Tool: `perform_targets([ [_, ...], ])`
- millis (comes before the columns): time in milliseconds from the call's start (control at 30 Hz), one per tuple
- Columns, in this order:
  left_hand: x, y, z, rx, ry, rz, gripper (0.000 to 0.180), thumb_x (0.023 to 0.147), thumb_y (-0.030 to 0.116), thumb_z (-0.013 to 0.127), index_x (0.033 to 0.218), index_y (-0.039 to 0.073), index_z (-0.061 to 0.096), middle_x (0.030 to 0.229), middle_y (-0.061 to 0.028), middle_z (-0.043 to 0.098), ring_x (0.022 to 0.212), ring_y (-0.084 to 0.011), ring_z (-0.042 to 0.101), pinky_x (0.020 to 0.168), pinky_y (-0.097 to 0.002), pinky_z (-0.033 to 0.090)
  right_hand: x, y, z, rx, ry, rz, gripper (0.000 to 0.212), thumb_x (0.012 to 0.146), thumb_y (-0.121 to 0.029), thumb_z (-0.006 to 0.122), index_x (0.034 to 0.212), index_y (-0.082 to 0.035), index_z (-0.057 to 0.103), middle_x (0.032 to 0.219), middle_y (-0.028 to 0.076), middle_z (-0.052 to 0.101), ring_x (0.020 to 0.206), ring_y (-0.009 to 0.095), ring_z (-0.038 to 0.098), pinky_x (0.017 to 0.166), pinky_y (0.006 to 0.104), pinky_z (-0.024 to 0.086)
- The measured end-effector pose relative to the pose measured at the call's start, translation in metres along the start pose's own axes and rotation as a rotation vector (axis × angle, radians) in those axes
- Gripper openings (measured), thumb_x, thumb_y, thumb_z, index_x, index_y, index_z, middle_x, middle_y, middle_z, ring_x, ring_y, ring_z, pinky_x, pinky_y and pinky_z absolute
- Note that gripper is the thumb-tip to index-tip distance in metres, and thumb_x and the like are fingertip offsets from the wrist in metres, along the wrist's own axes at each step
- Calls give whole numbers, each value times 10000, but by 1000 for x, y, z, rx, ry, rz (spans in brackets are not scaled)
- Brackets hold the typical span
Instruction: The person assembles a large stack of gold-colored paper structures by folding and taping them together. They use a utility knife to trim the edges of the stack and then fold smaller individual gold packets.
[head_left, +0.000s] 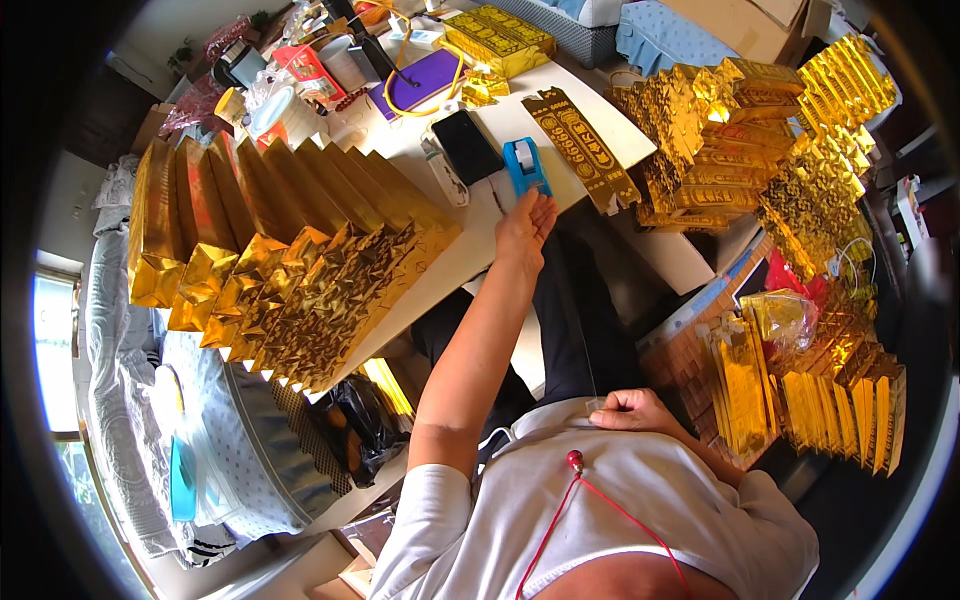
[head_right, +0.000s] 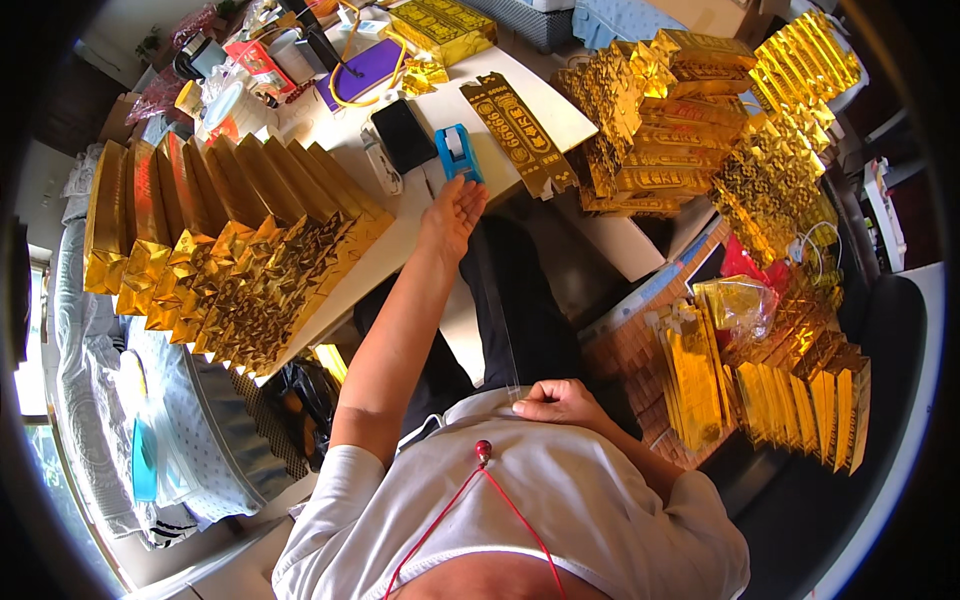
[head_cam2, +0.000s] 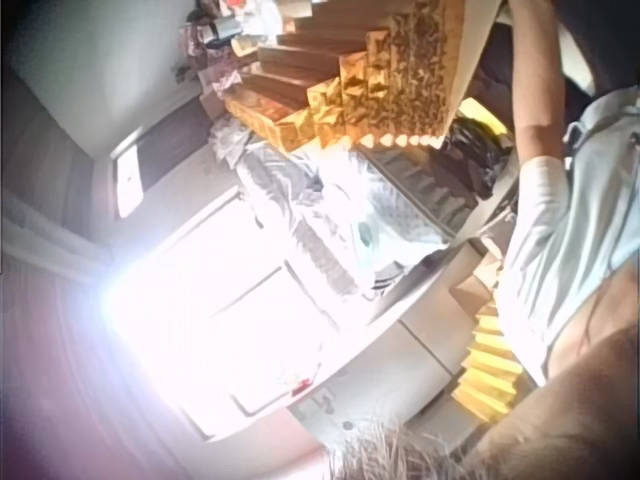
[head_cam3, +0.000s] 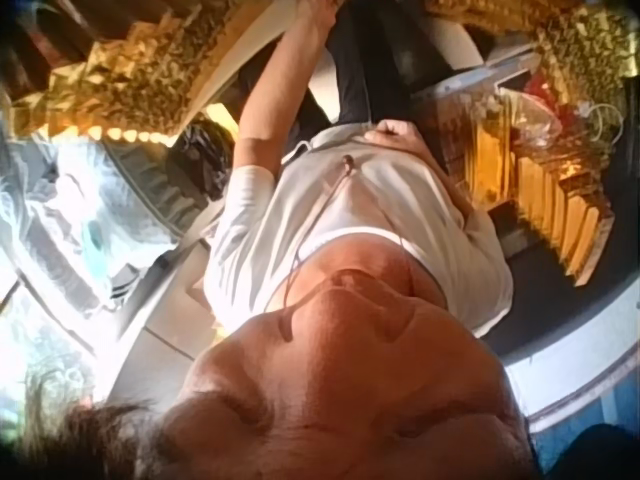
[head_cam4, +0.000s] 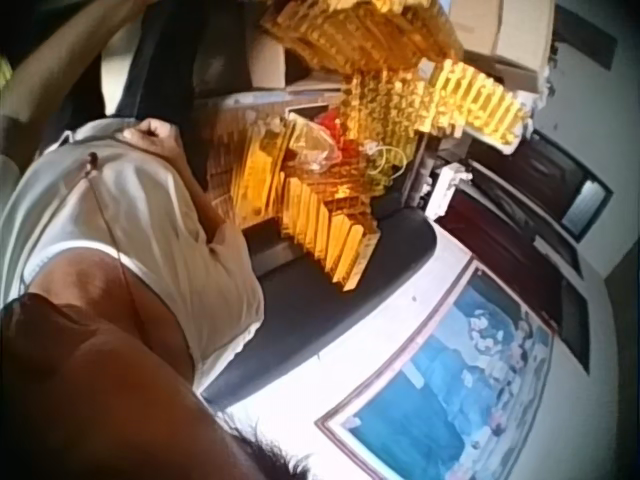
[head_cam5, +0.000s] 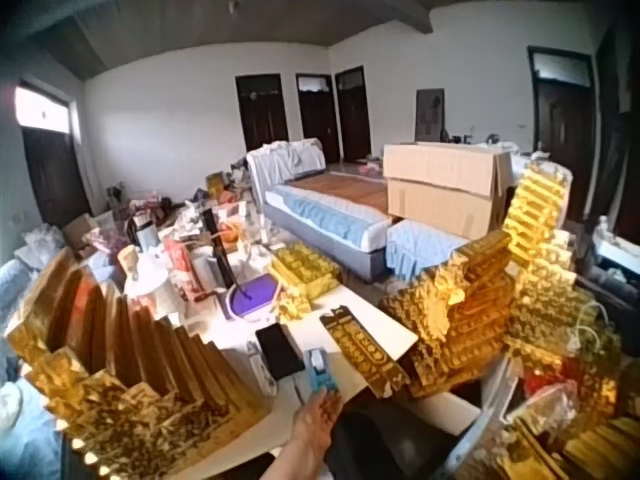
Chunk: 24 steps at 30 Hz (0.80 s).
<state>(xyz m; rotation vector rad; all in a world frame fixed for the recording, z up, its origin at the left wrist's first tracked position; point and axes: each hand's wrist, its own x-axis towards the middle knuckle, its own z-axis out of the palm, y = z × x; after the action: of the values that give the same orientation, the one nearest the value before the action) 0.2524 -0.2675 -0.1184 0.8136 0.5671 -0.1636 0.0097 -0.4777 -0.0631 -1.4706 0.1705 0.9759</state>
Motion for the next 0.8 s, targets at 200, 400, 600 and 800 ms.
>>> perform_targets([
  [200,1,-3,3,-18,50,-3,263,936,230,703,1063,6,651,1051,-122,707,1028,-243,682,918,-312,543,-1,-1,0,29,-2,-6,203,905,-189,755,783,-48,673,719,-42,626,677,7,513,596,213,418],
  [400,2,-14,8,-36,96,84,196,910,155,723,1017,0,669,982,-113,719,919,-236,705,825,-313,574,7,9,-4,-5,4,20,193,917,-183,741,788,-56,676,721,-50,619,675,3,504,592,206,410],
  [600,19,-42,-1,-21,90,309,115,928,107,677,921,-7,689,856,-96,718,729,-178,686,658,-283,560,14,19,-9,-38,-17,37,185,896,-190,773,834,-27,710,753,-8,681,687,19,565,605,197,467],
  [800,-72,24,22,38,-169,678,134,978,138,656,1037,18,665,1006,-69,717,952,-116,646,884,-251,491,22,16,-13,-46,-35,-8,153,909,-160,757,869,-17,718,766,-12,679,691,18,564,615,196,471],
])
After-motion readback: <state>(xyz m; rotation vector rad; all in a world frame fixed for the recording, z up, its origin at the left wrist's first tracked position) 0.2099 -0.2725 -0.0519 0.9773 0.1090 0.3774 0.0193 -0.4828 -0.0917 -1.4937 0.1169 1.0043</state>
